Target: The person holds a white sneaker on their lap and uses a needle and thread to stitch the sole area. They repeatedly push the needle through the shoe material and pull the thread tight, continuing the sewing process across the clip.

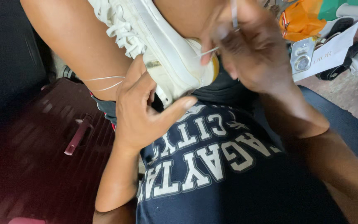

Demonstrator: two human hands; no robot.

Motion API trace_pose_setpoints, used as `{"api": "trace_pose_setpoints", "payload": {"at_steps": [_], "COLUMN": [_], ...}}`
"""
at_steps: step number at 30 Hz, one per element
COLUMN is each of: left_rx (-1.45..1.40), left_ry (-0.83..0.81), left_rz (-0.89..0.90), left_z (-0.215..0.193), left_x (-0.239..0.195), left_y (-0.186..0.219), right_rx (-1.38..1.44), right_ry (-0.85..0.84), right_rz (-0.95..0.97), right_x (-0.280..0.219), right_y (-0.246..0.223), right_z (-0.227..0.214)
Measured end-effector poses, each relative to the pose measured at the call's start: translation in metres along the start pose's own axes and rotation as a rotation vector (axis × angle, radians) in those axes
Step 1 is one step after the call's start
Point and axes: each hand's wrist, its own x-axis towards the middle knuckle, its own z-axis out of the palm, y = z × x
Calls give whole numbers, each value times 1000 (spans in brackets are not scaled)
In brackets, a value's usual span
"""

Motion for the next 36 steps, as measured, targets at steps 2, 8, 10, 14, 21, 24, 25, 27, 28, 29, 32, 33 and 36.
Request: {"api": "trace_pose_setpoints", "payload": {"at_steps": [2,8,10,14,21,24,25,27,28,29,32,33,36], "left_rx": [97,62,10,-39,-210,-123,-142,-181,-167,-153,-145,-147,-182], "left_ry": [68,112,114,116,116,113,114,114,116,116,123,128,122], "left_rz": [-132,-269,-305,-423,-467,-453,-447,-439,-444,-446,-457,-462,-443], "left_z": [11,15,13,11,14,15,15,15,15,16,17,18,19], "left_x": [-6,-21,-23,-22,-21,-21,-21,-22,-23,-23,-23,-23,-22], "left_y": [3,-7,-9,-7,-6,-7,-7,-8,-9,-10,-11,-10,-9], "right_rx": [-40,-473,-515,-507,-618,-620,-618,-613,-609,-607,-613,-616,-608], "right_ry": [121,119,3,-94,-145,-153,-153,-154,-159,-163,-173,-177,-189], "right_rz": [-81,-109,-226,-240,-237,-224,-216,-198,-204,-209,-200,-195,-130], "right_x": [-6,-39,-41,-46,-47,-46,-45,-44,-44,-44,-44,-44,-46], "right_y": [2,9,11,3,-3,-4,-5,-7,-7,-8,-11,-11,-14], "right_z": [-6,-21,-19,-7,-2,-2,-2,-2,-2,-2,-2,-1,0]}}
